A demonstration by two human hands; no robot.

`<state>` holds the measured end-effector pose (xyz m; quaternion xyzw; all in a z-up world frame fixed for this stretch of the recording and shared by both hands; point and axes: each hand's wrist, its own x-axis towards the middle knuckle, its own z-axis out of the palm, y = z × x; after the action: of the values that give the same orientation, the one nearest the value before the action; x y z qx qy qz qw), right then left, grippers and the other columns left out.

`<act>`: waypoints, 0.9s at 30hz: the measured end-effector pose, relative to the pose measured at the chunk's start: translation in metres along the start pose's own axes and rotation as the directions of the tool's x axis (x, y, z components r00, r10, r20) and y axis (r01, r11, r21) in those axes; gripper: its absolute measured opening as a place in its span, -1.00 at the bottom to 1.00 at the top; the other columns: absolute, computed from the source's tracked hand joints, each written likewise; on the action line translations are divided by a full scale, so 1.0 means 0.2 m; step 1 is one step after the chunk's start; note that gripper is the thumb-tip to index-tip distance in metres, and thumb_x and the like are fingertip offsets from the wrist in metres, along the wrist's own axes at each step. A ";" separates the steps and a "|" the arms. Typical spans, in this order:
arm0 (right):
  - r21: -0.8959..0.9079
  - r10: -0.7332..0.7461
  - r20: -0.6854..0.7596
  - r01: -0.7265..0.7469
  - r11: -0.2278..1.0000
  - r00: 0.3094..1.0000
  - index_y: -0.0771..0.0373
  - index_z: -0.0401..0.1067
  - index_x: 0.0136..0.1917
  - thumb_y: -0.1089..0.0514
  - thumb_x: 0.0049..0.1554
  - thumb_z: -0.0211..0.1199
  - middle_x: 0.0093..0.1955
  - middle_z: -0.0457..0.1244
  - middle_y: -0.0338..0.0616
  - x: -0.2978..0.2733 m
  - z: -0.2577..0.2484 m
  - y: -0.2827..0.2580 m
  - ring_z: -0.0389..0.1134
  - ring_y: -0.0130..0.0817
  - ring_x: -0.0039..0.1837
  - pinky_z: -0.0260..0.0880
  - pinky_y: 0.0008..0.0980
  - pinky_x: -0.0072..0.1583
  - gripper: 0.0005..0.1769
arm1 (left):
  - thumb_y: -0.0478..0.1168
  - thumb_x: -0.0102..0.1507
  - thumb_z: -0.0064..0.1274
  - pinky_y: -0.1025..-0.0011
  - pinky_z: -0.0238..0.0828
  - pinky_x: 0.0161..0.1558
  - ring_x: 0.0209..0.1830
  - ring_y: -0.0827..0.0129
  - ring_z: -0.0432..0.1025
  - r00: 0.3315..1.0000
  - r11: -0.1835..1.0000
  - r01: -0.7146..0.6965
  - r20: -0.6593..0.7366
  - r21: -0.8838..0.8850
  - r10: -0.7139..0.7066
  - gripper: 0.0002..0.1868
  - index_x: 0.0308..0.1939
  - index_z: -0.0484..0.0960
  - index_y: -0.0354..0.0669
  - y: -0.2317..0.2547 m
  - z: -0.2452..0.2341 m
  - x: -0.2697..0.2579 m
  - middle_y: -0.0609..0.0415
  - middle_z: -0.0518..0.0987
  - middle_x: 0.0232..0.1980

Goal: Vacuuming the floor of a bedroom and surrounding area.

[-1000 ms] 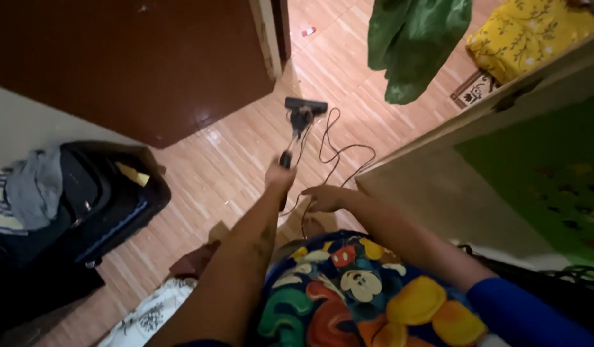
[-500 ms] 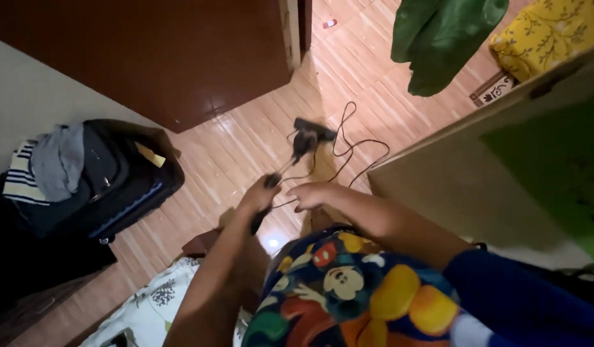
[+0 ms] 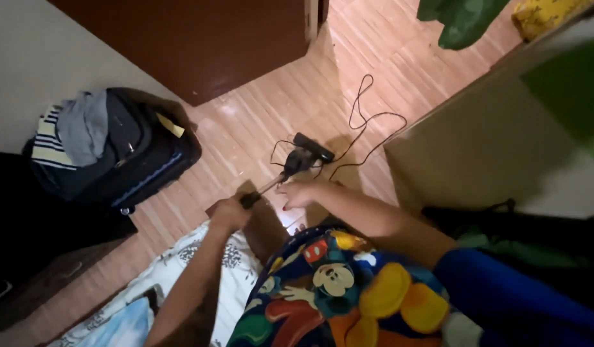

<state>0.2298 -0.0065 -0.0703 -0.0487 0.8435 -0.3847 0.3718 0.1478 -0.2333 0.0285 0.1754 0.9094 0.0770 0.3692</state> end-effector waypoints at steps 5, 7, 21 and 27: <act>0.212 0.011 -0.060 0.002 0.977 0.998 0.19 0.12 0.56 -0.01 0.02 0.43 0.39 0.26 0.14 0.01 0.30 0.08 0.33 -0.04 0.36 0.36 -0.21 0.31 -0.07 | -0.14 0.15 0.21 0.12 0.44 0.18 0.21 0.00 0.49 0.998 0.991 -0.070 0.014 0.111 0.069 -0.45 0.25 0.53 0.12 0.31 -0.24 -0.18 -0.13 0.61 0.17; 0.221 0.050 -0.094 -0.028 0.975 0.994 0.19 0.14 0.54 -0.02 0.01 0.47 0.39 0.26 0.12 0.09 0.47 0.25 0.34 -0.06 0.35 0.36 -0.22 0.29 -0.07 | -0.19 0.13 0.20 0.15 0.44 0.19 0.22 0.03 0.48 0.989 0.976 -0.151 0.024 0.154 0.149 -0.42 0.26 0.55 0.20 0.35 -0.26 -0.11 -0.10 0.60 0.19; 0.465 0.155 -0.122 -0.081 0.882 0.980 0.17 0.06 0.53 -0.08 -0.08 0.42 0.21 0.33 -0.07 -0.39 0.48 0.02 0.38 -0.14 0.26 0.43 -0.13 0.26 0.02 | -0.20 0.04 0.27 0.20 0.46 0.17 0.22 0.12 0.48 0.941 0.941 -0.327 0.123 0.090 0.316 -0.37 0.22 0.56 0.06 0.81 0.18 0.09 -0.08 0.60 0.17; 0.152 -0.022 -0.342 0.079 0.985 0.939 0.14 0.33 0.41 -0.02 -0.04 0.44 0.18 0.32 0.00 -0.12 0.56 0.25 0.34 -0.11 0.17 0.39 -0.17 0.17 -0.23 | -0.22 0.03 0.24 0.19 0.46 0.17 0.18 0.02 0.51 0.916 0.917 -0.377 0.198 0.132 0.348 -0.42 0.17 0.63 0.10 0.56 0.17 0.02 -0.15 0.62 0.13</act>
<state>0.3323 -0.0309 -0.1385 0.0272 0.8590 -0.4646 0.2136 0.1984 -0.1273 0.0325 0.3775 0.8292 0.0522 0.4088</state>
